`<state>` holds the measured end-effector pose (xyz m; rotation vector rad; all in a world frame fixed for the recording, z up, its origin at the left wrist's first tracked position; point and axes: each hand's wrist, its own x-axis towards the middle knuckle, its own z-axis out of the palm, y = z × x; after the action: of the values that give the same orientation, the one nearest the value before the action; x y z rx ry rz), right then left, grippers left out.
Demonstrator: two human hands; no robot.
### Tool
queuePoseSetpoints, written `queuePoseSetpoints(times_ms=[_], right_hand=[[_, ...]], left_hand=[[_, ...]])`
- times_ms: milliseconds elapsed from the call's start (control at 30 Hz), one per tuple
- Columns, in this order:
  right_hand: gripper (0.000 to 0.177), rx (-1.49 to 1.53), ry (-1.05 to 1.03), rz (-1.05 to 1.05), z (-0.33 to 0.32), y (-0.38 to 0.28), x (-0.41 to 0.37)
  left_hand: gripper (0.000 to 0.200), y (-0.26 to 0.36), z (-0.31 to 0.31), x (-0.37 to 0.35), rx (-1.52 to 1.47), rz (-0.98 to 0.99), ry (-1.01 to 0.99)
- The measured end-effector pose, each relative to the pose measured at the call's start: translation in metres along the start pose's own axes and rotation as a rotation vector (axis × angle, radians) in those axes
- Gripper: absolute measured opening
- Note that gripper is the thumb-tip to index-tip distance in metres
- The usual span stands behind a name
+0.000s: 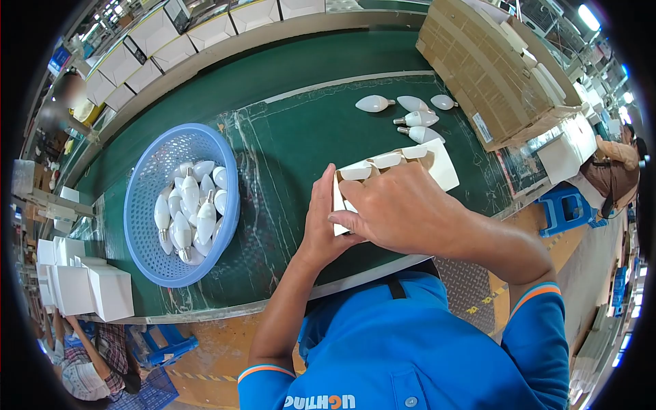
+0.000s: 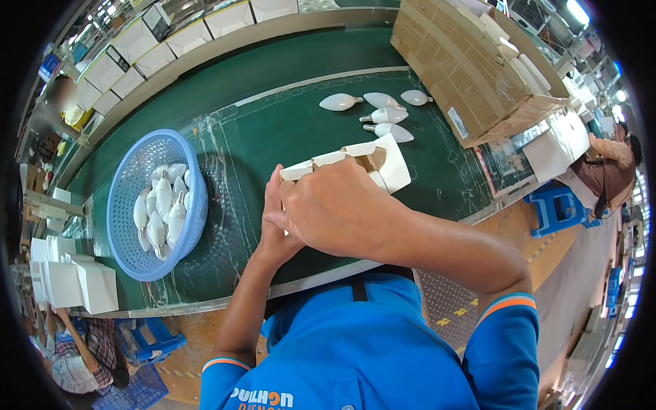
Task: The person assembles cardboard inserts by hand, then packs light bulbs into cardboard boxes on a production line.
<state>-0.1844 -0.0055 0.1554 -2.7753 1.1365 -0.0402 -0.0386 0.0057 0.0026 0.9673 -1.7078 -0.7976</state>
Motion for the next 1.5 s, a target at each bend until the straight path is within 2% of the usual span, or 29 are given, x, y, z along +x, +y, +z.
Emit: queuePoseSetpoints(times_ms=[100, 167, 200, 367, 433, 567, 633, 967, 1067, 1133, 1167, 1233, 1367, 1500], right_hand=[[0.032, 0.066, 0.042, 0.037, -0.002, 0.006, -0.010], [0.028, 0.098, 0.092, 0.061, -0.009, 0.015, -0.021], [0.023, 0.134, 0.209, 0.026, -0.008, 0.020, -0.027], [0.019, 0.222, 0.342, 0.091, -0.015, 0.046, -0.058], [0.024, 0.213, 0.254, 0.137, -0.016, 0.050, -0.064], [0.030, 0.187, 0.230, 0.117, -0.012, 0.051, -0.064], [0.033, 0.147, 0.091, 0.187, -0.012, 0.053, -0.059], [0.025, 0.074, -0.044, 0.089, -0.019, 0.063, -0.047], [0.021, 0.081, 0.069, 0.056, -0.014, 0.063, -0.052], [0.018, -0.027, 0.241, 0.029, -0.012, 0.059, -0.052], [0.018, -0.027, 0.241, 0.030, -0.010, 0.057, -0.052], [0.019, -0.117, 0.373, 0.028, -0.004, 0.054, -0.052], [0.018, -0.187, 0.403, 0.076, 0.012, 0.041, -0.053], [0.028, 0.042, 0.402, 0.004, 0.013, 0.045, -0.055]], left_hand=[[0.116, 0.012, -0.004, 0.003, 0.090, 0.095, 0.020], [0.116, 0.013, -0.001, 0.002, 0.051, -0.007, 0.036], [0.116, 0.005, 0.002, 0.000, -0.006, 0.007, 0.048], [0.118, 0.007, 0.000, 0.001, 0.014, -0.045, 0.012], [0.118, 0.005, 0.000, 0.001, 0.015, -0.047, 0.014], [0.124, -0.001, -0.002, -0.003, 0.024, -0.088, -0.060], [0.123, 0.001, -0.001, -0.004, 0.003, -0.086, -0.051], [0.119, -0.003, 0.002, -0.004, -0.057, -0.079, 0.012], [0.119, -0.004, 0.002, -0.004, -0.061, -0.088, 0.001], [0.119, -0.004, 0.002, -0.004, -0.084, -0.093, 0.001], [0.119, -0.004, 0.002, -0.004, -0.080, -0.090, 0.005], [0.119, -0.003, 0.002, -0.005, -0.075, -0.089, 0.006], [0.119, -0.003, 0.002, -0.004, -0.074, -0.100, 0.005], [0.118, -0.001, 0.002, -0.003, -0.067, -0.098, -0.001]])
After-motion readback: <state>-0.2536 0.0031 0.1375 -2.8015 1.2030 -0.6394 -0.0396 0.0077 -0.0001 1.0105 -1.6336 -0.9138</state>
